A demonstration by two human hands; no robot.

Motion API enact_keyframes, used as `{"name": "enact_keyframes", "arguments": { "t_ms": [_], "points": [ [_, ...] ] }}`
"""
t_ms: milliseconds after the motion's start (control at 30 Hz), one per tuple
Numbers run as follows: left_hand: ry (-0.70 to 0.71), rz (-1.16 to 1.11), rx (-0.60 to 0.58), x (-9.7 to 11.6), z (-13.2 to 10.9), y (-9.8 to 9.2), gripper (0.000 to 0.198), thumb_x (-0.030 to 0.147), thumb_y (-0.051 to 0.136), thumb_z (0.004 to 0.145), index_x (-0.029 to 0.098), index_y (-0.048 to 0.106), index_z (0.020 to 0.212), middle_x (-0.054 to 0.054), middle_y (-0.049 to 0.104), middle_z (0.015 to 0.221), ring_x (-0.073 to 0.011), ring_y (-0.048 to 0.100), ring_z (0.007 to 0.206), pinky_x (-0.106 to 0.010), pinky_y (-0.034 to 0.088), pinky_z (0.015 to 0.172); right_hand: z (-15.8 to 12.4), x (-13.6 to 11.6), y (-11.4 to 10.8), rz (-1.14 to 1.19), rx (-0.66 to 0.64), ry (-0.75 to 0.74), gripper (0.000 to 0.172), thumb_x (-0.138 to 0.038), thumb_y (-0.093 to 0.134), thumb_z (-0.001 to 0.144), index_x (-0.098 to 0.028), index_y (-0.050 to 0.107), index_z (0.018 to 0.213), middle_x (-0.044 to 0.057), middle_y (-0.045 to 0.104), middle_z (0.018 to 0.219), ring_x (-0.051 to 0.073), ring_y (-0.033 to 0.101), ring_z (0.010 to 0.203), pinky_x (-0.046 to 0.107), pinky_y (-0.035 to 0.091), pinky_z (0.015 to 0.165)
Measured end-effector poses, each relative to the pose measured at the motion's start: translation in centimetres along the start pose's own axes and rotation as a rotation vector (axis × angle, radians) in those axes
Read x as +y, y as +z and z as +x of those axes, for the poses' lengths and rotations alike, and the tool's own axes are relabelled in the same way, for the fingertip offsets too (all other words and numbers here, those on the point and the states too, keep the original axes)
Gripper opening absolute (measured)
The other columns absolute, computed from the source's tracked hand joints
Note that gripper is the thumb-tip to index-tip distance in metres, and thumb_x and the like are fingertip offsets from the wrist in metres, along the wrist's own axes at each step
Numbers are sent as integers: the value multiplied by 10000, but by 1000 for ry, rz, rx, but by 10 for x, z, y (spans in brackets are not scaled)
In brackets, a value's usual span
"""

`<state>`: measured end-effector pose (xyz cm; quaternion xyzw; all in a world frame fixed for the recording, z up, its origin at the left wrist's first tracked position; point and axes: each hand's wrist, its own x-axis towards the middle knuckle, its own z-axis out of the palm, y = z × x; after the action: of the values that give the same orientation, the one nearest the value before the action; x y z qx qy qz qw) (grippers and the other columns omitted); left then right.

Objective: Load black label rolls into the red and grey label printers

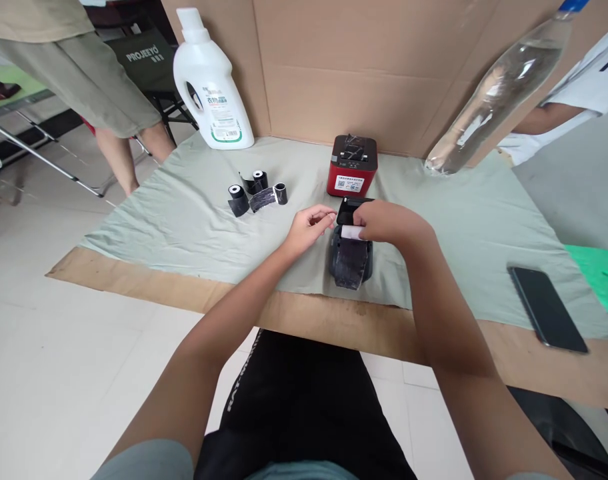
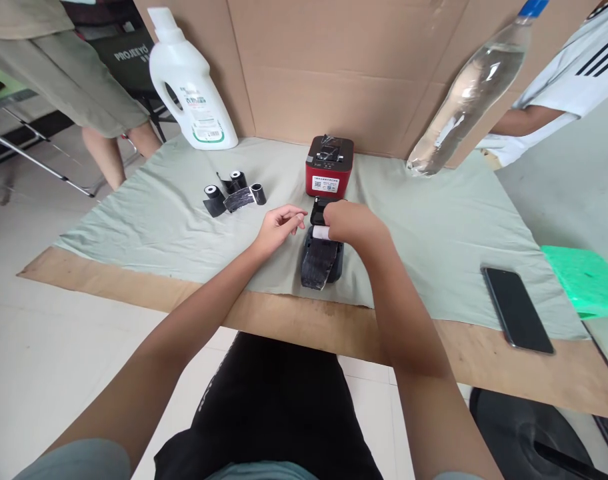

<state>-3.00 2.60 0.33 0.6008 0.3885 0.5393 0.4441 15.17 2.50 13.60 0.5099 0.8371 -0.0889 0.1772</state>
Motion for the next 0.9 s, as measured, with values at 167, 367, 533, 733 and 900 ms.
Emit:
{"name": "enact_keyframes", "arguments": {
  "t_ms": [167, 367, 533, 733, 900],
  "points": [
    [43, 163, -38, 0, -5, 2, 329, 475, 709, 888, 169, 738, 1003, -1, 689, 735, -110, 566, 640, -247, 395, 602, 3, -27, 12, -67, 69, 111, 324, -105, 504, 992, -85, 724, 1229, 238, 735, 1225, 324, 726, 1102, 336, 480, 787],
    [148, 294, -185, 6, -8, -3, 282, 389, 684, 879, 185, 695, 1074, 25, 608, 748, -113, 502, 651, -252, 413, 644, 4, -39, 20, -16, 81, 127, 339, -106, 476, 1019, -83, 696, 1275, 237, 718, 1300, 329, 712, 1184, 340, 497, 835],
    [225, 422, -455, 19, -11, -14, 485, 507, 782, 810, 199, 690, 1174, -1, 600, 860, -147, 526, 737, -268, 430, 694, 9, -24, 19, -1, 66, 116, 264, -151, 546, 986, -108, 726, 1173, 197, 740, 1230, 303, 721, 1075, 325, 447, 739],
    [304, 584, -440, 25, -16, -8, 392, 570, 729, 873, 246, 783, 1087, -76, 702, 986, -218, 654, 875, -306, 484, 806, 9, 23, 7, 322, 264, -44, 190, -226, 626, 902, -184, 725, 1059, 92, 745, 1123, 224, 650, 937, 297, 431, 737],
    [324, 595, -393, 16, -18, -4, 226, 398, 647, 927, 286, 828, 1002, -63, 713, 926, -181, 648, 780, -286, 474, 735, 19, 40, 12, 455, 436, -52, 296, -273, 516, 968, -173, 724, 1153, 111, 719, 1225, 243, 624, 1024, 327, 445, 851]
  ]
}}
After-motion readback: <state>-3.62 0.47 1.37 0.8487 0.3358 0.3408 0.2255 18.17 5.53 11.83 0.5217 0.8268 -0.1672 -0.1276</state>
